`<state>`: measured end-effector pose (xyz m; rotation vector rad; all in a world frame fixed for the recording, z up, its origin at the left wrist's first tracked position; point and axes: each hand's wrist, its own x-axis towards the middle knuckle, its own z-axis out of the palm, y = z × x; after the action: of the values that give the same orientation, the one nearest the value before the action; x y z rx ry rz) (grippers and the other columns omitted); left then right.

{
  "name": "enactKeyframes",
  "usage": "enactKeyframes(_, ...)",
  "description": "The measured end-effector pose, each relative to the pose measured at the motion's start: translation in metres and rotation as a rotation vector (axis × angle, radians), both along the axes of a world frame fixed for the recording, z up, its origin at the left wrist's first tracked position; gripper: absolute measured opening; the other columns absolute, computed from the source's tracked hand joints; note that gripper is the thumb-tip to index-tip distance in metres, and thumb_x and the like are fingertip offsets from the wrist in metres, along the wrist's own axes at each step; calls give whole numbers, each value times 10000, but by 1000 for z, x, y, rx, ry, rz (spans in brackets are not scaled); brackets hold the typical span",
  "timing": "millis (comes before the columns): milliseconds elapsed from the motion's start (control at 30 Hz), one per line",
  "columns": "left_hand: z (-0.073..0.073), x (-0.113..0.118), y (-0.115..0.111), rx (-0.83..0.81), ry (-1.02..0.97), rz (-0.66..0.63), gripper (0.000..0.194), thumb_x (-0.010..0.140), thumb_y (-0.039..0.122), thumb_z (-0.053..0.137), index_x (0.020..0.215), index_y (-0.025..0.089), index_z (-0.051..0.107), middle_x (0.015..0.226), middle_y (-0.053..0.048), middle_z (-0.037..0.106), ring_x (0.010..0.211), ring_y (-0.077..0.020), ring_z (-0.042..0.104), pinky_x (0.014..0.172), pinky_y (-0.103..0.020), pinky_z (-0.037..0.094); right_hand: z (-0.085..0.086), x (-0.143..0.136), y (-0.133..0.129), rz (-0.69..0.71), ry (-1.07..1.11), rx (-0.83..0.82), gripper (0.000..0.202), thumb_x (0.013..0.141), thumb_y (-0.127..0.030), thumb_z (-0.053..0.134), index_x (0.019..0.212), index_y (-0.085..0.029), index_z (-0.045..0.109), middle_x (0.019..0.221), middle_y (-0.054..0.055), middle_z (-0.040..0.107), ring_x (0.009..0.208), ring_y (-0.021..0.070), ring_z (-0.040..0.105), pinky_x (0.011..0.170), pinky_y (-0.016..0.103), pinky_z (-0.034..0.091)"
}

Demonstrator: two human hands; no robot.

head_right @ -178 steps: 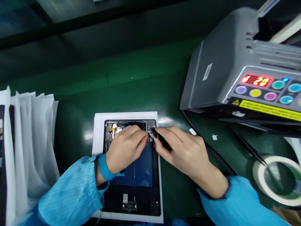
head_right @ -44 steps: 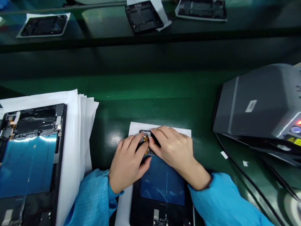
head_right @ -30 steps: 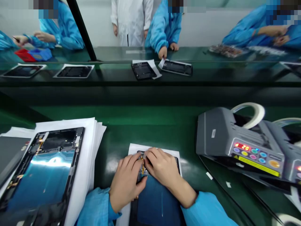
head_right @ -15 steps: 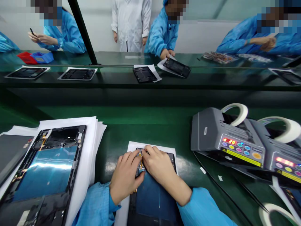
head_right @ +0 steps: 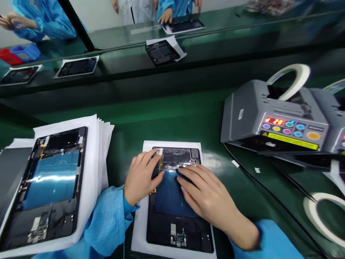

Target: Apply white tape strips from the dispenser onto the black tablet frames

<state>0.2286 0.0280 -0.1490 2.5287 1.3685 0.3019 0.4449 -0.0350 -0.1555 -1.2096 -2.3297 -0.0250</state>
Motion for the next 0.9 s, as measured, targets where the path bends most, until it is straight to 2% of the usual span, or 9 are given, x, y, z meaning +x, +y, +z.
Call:
enactKeyframes(67,1,1,0,29,44,-24,417,875,310,607,1260,161,551,1358,-118,541,1169,-313,492,898,-465,457,-1,12,-10,-56,81,21,200,875,-121,586,1061,-172,639,1109,88,663,1056,238,600,964,471,497)
enactKeyframes(167,2,4,1,67,87,-41,438,884,313,586,1289,151,544,1354,-129,537,1160,-323,487,887,-464,458,-8,22,-11,-122,169,-19,178,876,-119,590,1033,-192,631,998,60,680,935,201,626,846,400,533)
enactKeyframes(333,2,7,5,97,105,-42,471,878,305,586,1312,131,526,1323,-153,547,1143,-340,492,867,-474,462,-16,23,-2,-93,234,-123,143,888,-122,575,1003,-186,633,953,48,678,886,179,617,791,366,530)
enactKeyframes(533,-3,2,8,61,-91,3,315,858,257,637,1149,163,560,1273,-112,602,1131,-302,521,908,-454,460,-12,25,-4,-103,261,-149,149,891,-117,568,1002,-191,634,948,50,676,871,177,616,776,359,531)
enactKeyframes(733,-5,-1,8,39,-206,45,347,842,202,643,1161,202,507,1255,-86,618,1144,-282,535,946,-442,451,-8,25,-6,-121,221,-82,139,886,-123,592,1016,-164,621,954,54,677,843,164,611,745,324,531)
enactKeyframes(900,-6,1,8,22,-221,46,347,811,132,613,1136,204,515,1257,-79,620,1155,-269,539,957,-425,444,-1,4,17,-82,25,4,138,907,-192,583,1028,-153,636,959,54,683,820,173,621,715,316,513)
